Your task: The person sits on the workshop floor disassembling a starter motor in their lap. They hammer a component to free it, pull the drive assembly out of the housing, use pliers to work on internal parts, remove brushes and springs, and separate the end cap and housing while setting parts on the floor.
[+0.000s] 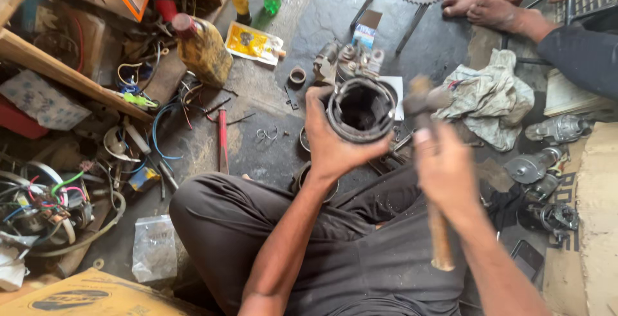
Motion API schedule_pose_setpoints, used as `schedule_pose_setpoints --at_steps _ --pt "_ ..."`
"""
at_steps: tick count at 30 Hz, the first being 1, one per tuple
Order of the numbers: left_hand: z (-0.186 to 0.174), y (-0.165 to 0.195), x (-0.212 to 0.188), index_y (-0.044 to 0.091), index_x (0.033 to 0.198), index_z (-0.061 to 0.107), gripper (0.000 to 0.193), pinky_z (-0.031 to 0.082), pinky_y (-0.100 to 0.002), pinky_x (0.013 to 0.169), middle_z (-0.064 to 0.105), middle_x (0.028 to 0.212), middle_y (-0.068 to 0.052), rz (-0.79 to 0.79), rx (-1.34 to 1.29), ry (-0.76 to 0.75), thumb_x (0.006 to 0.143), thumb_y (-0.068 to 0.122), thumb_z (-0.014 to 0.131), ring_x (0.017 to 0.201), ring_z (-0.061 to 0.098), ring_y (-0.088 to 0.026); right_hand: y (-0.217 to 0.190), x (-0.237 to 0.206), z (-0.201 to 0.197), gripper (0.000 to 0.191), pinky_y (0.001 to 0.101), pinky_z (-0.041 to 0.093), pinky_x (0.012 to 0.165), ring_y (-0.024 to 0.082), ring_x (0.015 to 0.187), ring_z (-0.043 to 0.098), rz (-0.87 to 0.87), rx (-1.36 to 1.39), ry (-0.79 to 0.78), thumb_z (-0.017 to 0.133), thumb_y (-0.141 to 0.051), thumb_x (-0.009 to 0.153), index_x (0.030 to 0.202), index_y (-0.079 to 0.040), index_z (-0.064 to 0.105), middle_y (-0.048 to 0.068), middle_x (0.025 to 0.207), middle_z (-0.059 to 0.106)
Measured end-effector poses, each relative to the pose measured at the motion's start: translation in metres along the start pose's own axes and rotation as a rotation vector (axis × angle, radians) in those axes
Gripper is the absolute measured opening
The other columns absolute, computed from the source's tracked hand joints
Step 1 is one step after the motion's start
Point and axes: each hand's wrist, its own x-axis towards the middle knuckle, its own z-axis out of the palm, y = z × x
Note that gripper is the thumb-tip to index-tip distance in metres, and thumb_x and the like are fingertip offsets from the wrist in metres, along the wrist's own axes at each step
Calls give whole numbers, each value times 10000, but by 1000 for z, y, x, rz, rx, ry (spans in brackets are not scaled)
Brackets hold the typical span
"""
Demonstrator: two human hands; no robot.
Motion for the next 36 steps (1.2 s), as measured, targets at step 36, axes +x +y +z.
schedule_pose_setpoints --at_steps 36 --pt "3 -23 -13 59 1316 366 918 539 -345 1071 606 1239 -98 -197 -370 -184 632 192 964 1168 640 -183 -16 -27 6 200 552 496 706 480 781 653 -338 -261 203 547 -252 1100 1122 -55 566 252 789 658"
